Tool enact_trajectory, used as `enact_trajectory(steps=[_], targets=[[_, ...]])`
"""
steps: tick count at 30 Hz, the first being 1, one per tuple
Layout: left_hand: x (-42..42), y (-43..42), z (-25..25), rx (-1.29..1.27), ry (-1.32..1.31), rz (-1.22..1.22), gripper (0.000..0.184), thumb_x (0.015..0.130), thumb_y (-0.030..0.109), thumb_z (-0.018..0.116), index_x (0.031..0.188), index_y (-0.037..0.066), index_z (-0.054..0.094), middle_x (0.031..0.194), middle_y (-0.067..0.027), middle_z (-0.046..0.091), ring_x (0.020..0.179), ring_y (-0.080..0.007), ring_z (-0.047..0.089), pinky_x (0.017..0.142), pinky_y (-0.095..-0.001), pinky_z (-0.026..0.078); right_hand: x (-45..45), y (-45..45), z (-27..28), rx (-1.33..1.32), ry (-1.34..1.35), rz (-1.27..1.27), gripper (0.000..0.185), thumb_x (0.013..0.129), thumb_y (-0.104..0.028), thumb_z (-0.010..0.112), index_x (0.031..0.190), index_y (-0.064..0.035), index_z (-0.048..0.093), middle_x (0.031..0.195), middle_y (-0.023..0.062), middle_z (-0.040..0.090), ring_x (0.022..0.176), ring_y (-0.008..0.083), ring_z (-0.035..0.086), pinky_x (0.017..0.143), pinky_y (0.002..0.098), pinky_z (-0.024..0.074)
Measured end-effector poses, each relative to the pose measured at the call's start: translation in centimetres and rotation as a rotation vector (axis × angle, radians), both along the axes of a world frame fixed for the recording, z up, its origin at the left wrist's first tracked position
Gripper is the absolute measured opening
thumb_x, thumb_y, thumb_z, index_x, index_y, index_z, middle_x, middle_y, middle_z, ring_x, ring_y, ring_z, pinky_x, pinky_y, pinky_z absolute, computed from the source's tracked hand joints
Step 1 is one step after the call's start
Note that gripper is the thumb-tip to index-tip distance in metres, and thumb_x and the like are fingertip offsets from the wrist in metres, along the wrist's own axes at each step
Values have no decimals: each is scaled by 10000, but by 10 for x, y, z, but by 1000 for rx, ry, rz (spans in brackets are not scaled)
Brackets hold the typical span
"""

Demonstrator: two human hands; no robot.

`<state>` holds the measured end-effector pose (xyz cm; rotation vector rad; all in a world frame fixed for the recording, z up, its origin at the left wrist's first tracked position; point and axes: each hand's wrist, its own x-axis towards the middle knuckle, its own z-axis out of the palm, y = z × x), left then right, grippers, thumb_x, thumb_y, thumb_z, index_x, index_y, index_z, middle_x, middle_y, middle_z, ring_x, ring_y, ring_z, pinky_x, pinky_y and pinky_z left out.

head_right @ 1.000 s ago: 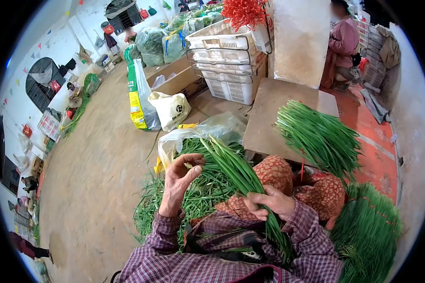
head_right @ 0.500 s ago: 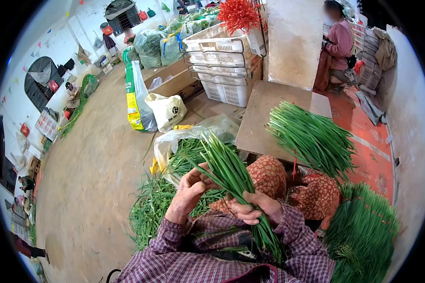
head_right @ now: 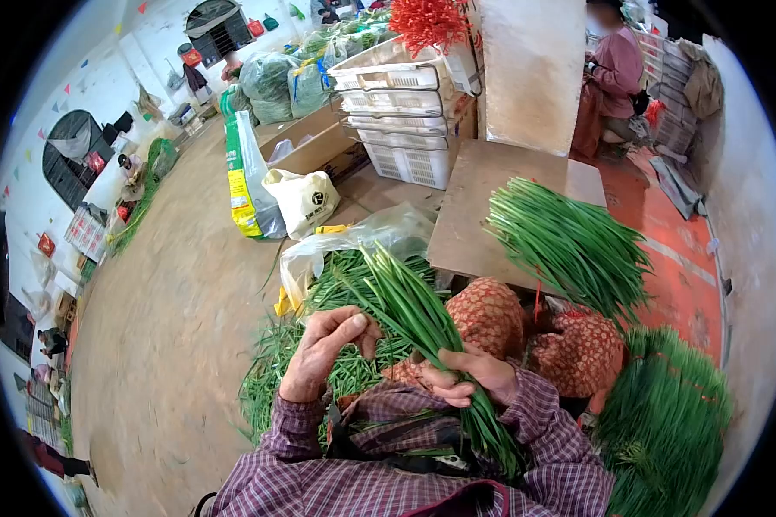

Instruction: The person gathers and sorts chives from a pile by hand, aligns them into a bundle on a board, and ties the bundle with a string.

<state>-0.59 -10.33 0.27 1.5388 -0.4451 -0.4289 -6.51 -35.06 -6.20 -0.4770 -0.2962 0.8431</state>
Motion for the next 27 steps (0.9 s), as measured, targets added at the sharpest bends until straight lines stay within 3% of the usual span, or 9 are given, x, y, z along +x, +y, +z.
enact_trajectory(steps=[5,9,10,11,14,19,21,23,27], targets=[[18,28,-4,-77,-93,311,277,933,219,525,832,-21,622,669,-58,605,614,-145,586,592,-253,459,0,0,3,-67,-43,-7,253,1033,-264,400,1174,-70,480,709,-34,386,481,24,371,422,203,371],[64,86,-37,-305,-78,588,313,983,249,487,970,-20,647,712,-40,630,643,-120,617,606,-240,503,-2,-1,1,-91,-65,-24,211,1028,-251,418,1125,-76,486,708,-36,384,482,24,372,418,199,366],[68,92,-41,-199,-100,627,387,990,288,477,1170,-35,592,906,-91,662,819,-159,642,731,-287,525,-2,-1,1,-87,-53,-20,192,1026,-247,424,1089,-76,487,706,-37,380,483,24,373,418,200,365],[65,91,-49,-197,-107,618,387,990,288,477,1170,-35,592,906,-91,662,819,-159,642,731,-287,525,-1,-1,1,-83,-44,-17,179,1025,-243,430,1052,-77,488,703,-38,376,484,24,375,419,201,365],[48,71,-72,-44,-107,392,775,918,486,552,1447,-23,301,1343,-178,501,1231,-257,485,983,-357,421,-3,4,13,-144,-3,-79,175,1015,-241,455,997,-70,487,692,-39,378,483,25,377,419,206,368],[36,22,-81,-50,-24,65,770,864,437,663,1410,-27,379,1344,-138,512,1223,-214,488,1011,-334,400,-4,-23,35,-356,-218,-229,209,976,-199,536,1080,-19,519,667,-13,437,465,36,398,420,212,377],[36,2,-56,48,-69,106,621,880,320,678,1346,-32,466,1294,-116,552,1161,-180,528,981,-313,424,-8,-57,67,-645,-384,-381,330,945,-248,575,1152,6,531,700,6,507,505,84,476,484,255,445],[55,-13,-57,109,-159,175,327,896,227,656,1108,-21,652,1063,-76,677,1016,-157,606,939,-292,435,-10,-82,105,-1150,-827,-800,475,894,-333,626,1178,34,528,776,64,604,593,165,570,599,330,508],[85,-87,-38,259,-576,106,249,833,152,695,1024,-8,688,982,-95,704,923,-185,649,866,-316,491,13,-153,117,-1913,-1052,-1184,575,848,-373,657,1187,69,511,913,225,656,798,322,654,731,413,514]])
